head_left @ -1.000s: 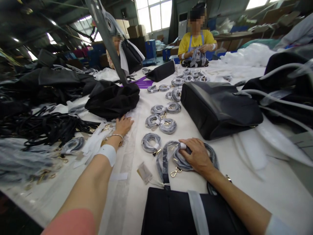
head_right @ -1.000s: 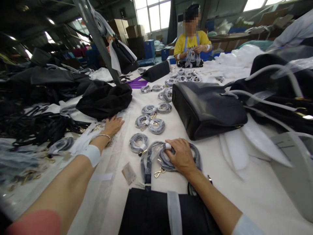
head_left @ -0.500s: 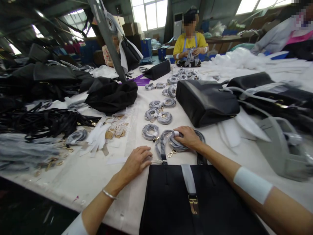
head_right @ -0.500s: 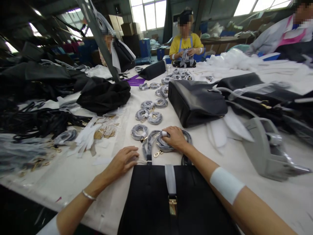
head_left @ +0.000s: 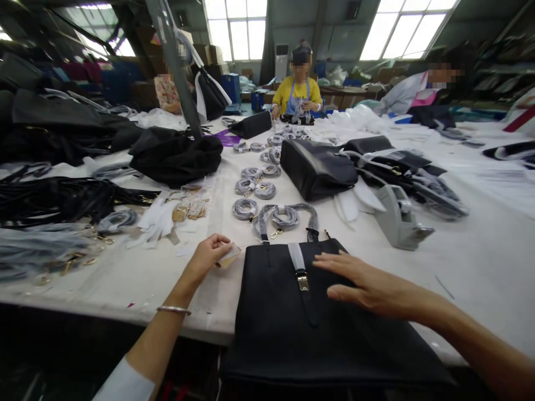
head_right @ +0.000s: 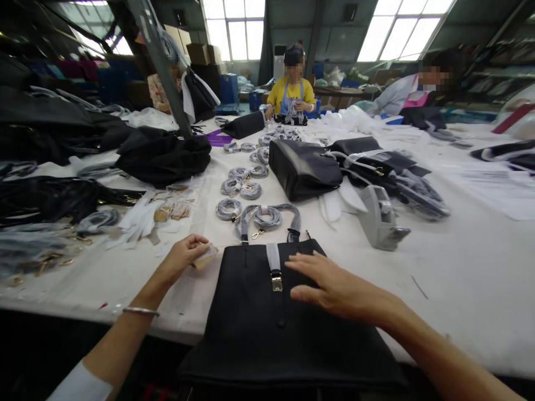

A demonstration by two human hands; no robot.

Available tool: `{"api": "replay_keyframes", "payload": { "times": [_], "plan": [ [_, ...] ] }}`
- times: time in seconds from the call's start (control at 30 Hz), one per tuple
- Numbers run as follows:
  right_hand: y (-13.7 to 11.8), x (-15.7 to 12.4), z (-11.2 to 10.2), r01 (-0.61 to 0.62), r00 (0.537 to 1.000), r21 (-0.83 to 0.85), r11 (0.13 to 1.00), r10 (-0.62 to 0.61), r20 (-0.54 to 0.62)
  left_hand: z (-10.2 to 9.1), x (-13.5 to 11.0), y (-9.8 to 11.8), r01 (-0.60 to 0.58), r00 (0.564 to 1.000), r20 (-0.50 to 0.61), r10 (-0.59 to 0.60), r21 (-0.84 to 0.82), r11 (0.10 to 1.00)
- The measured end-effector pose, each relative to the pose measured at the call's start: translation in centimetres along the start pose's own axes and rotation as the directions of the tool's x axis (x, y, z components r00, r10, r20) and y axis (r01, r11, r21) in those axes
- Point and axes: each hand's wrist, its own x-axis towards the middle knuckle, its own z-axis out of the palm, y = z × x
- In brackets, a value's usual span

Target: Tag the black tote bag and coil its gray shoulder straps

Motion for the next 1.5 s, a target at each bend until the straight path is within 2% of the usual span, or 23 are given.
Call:
{"api": "replay_keyframes", "payload": {
  "times": [0.03,0.1,0.13,0.2,0.27,0.3,0.33,0.37,0.4,0.47,0.57,0.63,0.73,0.87,0.97,1.03,1.1,1.17,1.23,1.3,1.4,1.43,1.5],
  "plan": [
    [-0.2,-0.5,1.0,-0.008,0.998,0.015,1.000,0.007,0.059,0.2,0.1,-0.1,0.037,0.999,0.010,-0.037,0.020,0.999],
    [-0.4,-0.7,1.8,-0.042,0.988,0.062,0.997,0.032,0.152,0.6,-0.1,0.0,0.061,0.998,-0.028,-0.057,0.201,0.978],
    [-0.5,-0.8,1.7,-0.076,0.983,0.092,0.993,0.059,0.174,0.8,-0.5,0.3,0.039,0.997,-0.079,-0.015,0.312,0.949],
    [-1.0,-1.4,0.3,-0.160,0.979,0.148,0.976,0.139,0.148,0.6,-1.9,1.0,-0.064,0.973,-0.172,0.153,0.439,0.896],
    [-1.6,-3.4,-1.5,-0.211,0.977,0.185,0.960,0.201,0.070,-0.1,-4.6,1.8,-0.217,0.944,-0.151,0.292,0.382,0.898],
    [-1.9,-4.8,-2.1,-0.219,0.976,0.192,0.957,0.216,0.035,-0.6,-6.3,2.2,-0.294,0.941,-0.073,0.330,0.300,0.907],
    [-2.1,-6.4,-2.5,-0.223,0.975,0.190,0.956,0.224,0.018,-1.0,-8.3,2.4,-0.345,0.938,0.050,0.342,0.204,0.916],
    [-2.3,-8.0,-2.4,-0.225,0.974,0.176,0.958,0.226,0.014,-1.4,-10.3,2.5,-0.375,0.915,0.207,0.347,0.117,0.919],
    [-2.3,-9.5,-1.9,-0.227,0.974,0.151,0.962,0.226,0.025,-1.5,-12.3,2.4,-0.369,0.880,0.345,0.326,0.064,0.927],
    [-2.3,-11.6,-0.1,-0.204,0.979,0.070,0.976,0.202,0.038,-0.9,-15.6,1.9,-0.288,0.863,0.451,0.226,0.073,0.955],
    [-2.0,-12.0,3.2,-0.154,0.988,-0.046,0.987,0.153,-0.027,1.6,-17.8,0.8,-0.201,0.915,0.377,0.143,0.118,0.972],
    [-2.2,-10.8,4.5,-0.134,0.989,-0.102,0.986,0.126,-0.077,3.5,-17.5,0.4,-0.144,0.953,0.282,0.111,0.100,0.984],
    [-3.6,-7.9,4.7,-0.118,0.989,-0.181,0.976,0.100,-0.107,5.3,-15.6,0.8,-0.067,0.982,0.177,0.064,0.011,0.998],
    [-7.0,-2.5,4.2,-0.016,0.996,-0.170,0.985,0.002,-0.086,6.4,-14.0,2.5,-0.133,0.983,0.118,0.140,-0.065,0.989],
    [-9.4,1.2,4.3,0.022,0.999,-0.176,0.984,-0.026,-0.025,7.1,-14.4,2.4,-0.210,0.977,0.022,0.213,-0.086,0.974],
    [-10.3,2.5,4.4,0.028,0.999,-0.173,0.985,-0.030,-0.010,7.6,-15.3,1.0,-0.234,0.969,-0.122,0.216,-0.157,0.959],
    [-10.6,2.7,4.1,0.024,0.999,-0.110,0.994,-0.027,-0.026,8.1,-16.6,-1.1,-0.247,0.947,-0.274,0.167,-0.287,0.926],
    [-10.4,2.3,3.6,-0.002,0.997,0.000,1.000,0.002,-0.071,8.8,-17.9,-3.2,-0.245,0.932,-0.351,0.086,-0.439,0.864],
    [-10.2,1.8,3.1,-0.009,0.992,0.120,0.993,0.024,-0.120,9.7,-19.0,-4.5,-0.234,0.946,-0.322,0.043,-0.582,0.779],
    [-10.2,1.5,2.6,0.002,0.984,0.231,0.973,0.039,-0.173,10.5,-19.4,-4.7,-0.231,0.962,-0.270,0.053,-0.690,0.685],
    [-10.9,1.6,1.9,0.035,0.962,0.403,0.914,0.079,-0.262,11.7,-19.1,-3.4,-0.269,0.957,-0.281,0.072,-0.765,0.585],
    [-11.3,1.6,1.6,0.061,0.952,0.468,0.882,0.090,-0.294,12.0,-19.0,-2.7,-0.281,0.956,-0.278,0.095,-0.771,0.572],
    [-12.2,1.4,0.8,0.153,0.923,0.593,0.790,0.100,-0.371,12.6,-18.8,-0.8,-0.274,0.961,-0.196,0.195,-0.761,0.588]
  ]
}}
